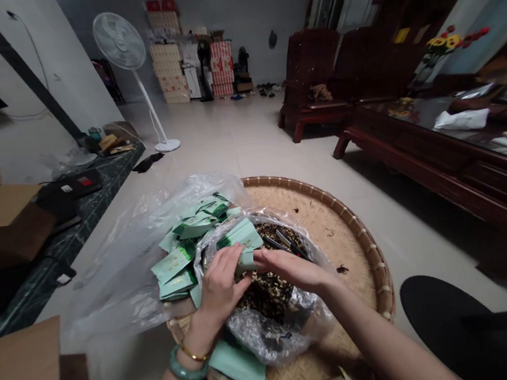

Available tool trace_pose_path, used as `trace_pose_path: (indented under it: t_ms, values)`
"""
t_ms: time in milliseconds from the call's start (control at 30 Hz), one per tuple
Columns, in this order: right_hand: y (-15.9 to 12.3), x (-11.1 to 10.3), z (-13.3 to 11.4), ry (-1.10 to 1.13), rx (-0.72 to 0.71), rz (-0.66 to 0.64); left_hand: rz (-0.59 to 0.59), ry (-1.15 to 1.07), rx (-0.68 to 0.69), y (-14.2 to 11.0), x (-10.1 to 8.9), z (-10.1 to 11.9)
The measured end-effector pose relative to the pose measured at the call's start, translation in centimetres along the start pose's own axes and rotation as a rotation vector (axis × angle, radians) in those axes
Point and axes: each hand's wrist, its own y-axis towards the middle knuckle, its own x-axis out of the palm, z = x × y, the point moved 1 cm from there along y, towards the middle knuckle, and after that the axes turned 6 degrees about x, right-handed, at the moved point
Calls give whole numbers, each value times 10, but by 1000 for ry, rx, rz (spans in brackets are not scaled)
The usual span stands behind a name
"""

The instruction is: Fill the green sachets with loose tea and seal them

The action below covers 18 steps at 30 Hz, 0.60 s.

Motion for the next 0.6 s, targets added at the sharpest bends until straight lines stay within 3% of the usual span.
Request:
trace_pose_path:
  t_ms: [100,367,500,600]
  values:
    - [-1,4,-4,130,127,-104,-10,16,-37,-1,1,1]
    - [0,7,-5,-154,-16,38,-107,-41,-32,-6,1,-8]
    - [1,12,-2,-224,-14,57,-59,-87,-41,-6,0,-10]
    - [3,8,-1,-140,-70,226,27,-138,-107,-3,-2,-13]
